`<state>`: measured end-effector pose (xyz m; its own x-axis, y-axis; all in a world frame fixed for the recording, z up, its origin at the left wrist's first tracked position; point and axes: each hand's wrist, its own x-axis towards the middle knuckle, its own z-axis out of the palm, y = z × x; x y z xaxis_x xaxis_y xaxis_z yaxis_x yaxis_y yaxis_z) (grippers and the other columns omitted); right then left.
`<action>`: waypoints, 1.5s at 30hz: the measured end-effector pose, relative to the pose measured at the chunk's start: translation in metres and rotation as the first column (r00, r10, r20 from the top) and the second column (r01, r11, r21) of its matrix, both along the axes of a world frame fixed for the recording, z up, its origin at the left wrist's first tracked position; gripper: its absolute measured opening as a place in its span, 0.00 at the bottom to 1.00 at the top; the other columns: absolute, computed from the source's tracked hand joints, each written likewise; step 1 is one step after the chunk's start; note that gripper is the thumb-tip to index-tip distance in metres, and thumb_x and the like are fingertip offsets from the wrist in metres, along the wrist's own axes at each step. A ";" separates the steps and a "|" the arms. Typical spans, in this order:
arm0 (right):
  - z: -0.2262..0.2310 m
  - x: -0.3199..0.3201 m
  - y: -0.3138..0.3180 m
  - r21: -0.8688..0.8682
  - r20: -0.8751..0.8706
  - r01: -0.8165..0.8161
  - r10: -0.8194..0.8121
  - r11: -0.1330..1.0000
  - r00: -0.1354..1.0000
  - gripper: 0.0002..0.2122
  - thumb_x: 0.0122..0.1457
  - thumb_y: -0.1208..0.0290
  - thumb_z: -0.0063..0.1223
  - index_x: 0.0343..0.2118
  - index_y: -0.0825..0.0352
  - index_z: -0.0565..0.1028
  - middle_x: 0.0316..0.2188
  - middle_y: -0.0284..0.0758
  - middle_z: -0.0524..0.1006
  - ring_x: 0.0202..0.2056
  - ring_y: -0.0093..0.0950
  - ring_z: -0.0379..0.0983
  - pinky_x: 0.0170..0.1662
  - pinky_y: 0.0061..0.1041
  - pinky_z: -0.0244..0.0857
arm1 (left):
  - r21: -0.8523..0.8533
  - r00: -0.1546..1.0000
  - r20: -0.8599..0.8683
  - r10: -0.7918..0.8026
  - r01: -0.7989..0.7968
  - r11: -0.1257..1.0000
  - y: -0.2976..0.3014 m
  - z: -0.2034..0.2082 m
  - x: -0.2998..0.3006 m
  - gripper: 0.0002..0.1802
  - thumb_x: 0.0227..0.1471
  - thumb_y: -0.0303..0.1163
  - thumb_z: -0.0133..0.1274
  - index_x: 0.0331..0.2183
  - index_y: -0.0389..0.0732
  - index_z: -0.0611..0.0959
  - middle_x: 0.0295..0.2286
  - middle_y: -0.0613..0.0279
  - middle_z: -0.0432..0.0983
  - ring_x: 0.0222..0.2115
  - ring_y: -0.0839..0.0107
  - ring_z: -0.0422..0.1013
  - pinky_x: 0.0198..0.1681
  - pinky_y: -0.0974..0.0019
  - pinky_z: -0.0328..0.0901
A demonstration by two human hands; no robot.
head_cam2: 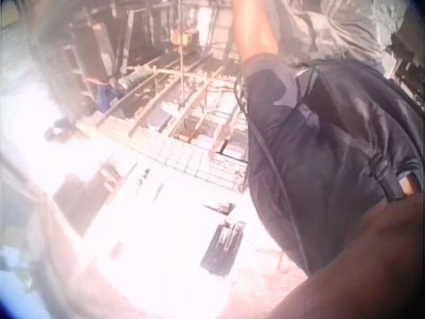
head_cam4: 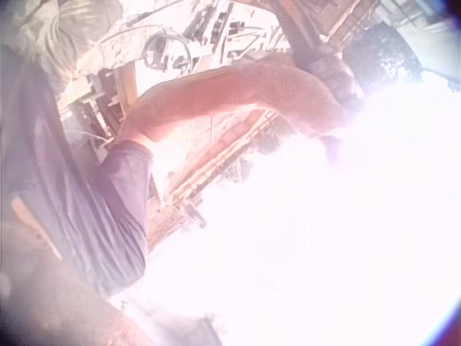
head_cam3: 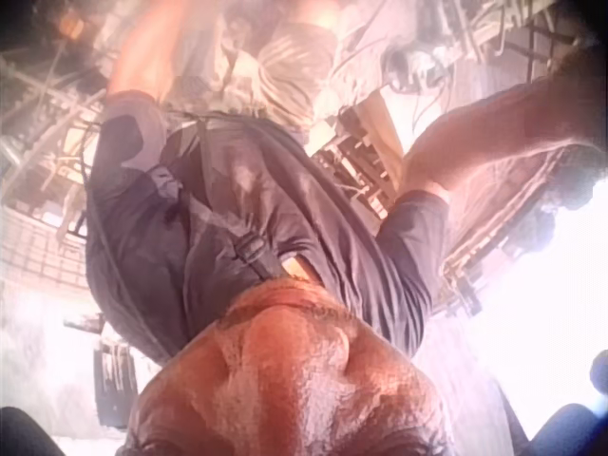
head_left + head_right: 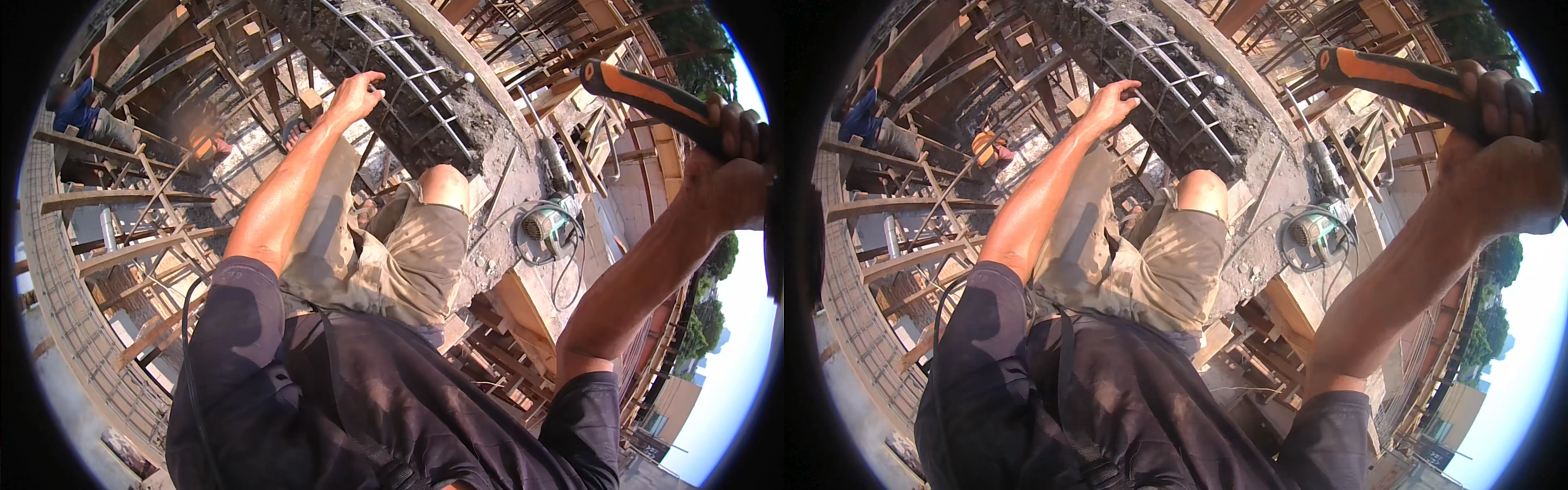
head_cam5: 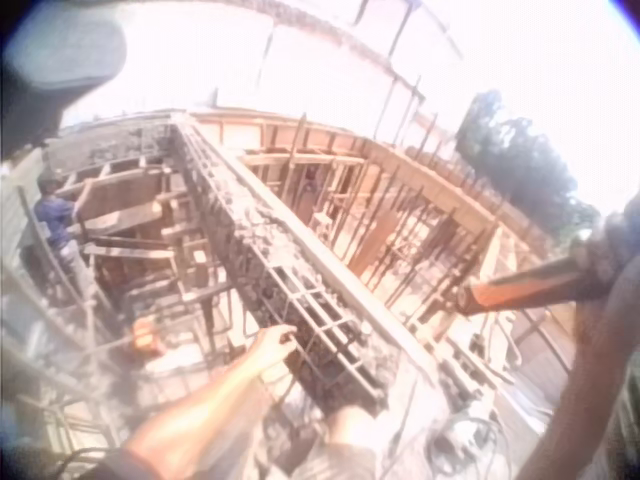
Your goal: The person uses a hammer and a chisel to chip away excess concrete from a rebar-reinforced structure and later uses a power drill on the surface.
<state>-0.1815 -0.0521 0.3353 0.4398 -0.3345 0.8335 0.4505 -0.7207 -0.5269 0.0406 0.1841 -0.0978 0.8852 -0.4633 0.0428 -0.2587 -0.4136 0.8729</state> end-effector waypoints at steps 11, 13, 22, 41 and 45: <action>-0.159 -0.017 0.089 0.254 -0.866 0.266 0.096 0.930 0.491 0.13 0.56 0.64 0.60 0.25 0.69 0.72 0.13 0.24 0.65 0.14 0.15 0.60 0.18 0.20 0.52 | 0.280 1.000 -0.021 0.004 0.002 0.960 0.061 -0.028 -0.051 0.22 0.51 0.38 0.55 0.49 0.44 0.81 0.41 0.46 0.79 0.45 0.49 0.75 0.51 0.51 0.66; -0.090 -0.014 0.113 0.377 -0.618 0.164 0.115 0.911 0.778 0.13 0.58 0.66 0.63 0.24 0.63 0.70 0.13 0.23 0.63 0.12 0.13 0.56 0.15 0.17 0.50 | 0.324 1.000 0.018 -0.012 0.006 0.946 0.066 -0.035 -0.047 0.21 0.52 0.38 0.54 0.48 0.44 0.81 0.42 0.46 0.79 0.45 0.49 0.75 0.51 0.51 0.67; -0.086 0.025 0.065 0.287 -0.001 -0.061 0.064 0.956 0.998 0.13 0.62 0.67 0.53 0.21 0.64 0.68 0.14 0.29 0.66 0.13 0.22 0.61 0.19 0.23 0.59 | 0.317 0.997 -0.072 -0.002 0.025 0.948 0.065 -0.019 -0.052 0.21 0.52 0.39 0.51 0.48 0.45 0.82 0.42 0.47 0.79 0.45 0.49 0.75 0.52 0.52 0.66; -0.021 0.012 0.073 0.149 0.094 -0.089 0.076 0.985 0.993 0.13 0.62 0.65 0.54 0.23 0.63 0.67 0.11 0.28 0.61 0.14 0.20 0.59 0.21 0.20 0.61 | 0.298 0.999 0.027 -0.031 0.022 0.954 0.056 -0.019 -0.057 0.19 0.52 0.38 0.50 0.43 0.42 0.83 0.39 0.45 0.80 0.42 0.47 0.75 0.48 0.50 0.68; -0.205 -0.004 0.060 0.347 -0.741 0.330 0.041 0.878 0.670 0.14 0.58 0.67 0.54 0.20 0.66 0.66 0.12 0.28 0.63 0.12 0.21 0.59 0.17 0.23 0.57 | 0.301 0.999 -0.017 -0.031 0.034 0.953 0.058 -0.013 -0.061 0.19 0.52 0.39 0.51 0.43 0.43 0.83 0.39 0.45 0.80 0.43 0.47 0.75 0.48 0.50 0.68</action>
<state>-0.1852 0.0076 0.1306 0.7384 -0.6734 0.0366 -0.2865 -0.3623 -0.8870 -0.0203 0.2419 -0.1107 0.8690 -0.4816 -0.1135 -0.2670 -0.6495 0.7119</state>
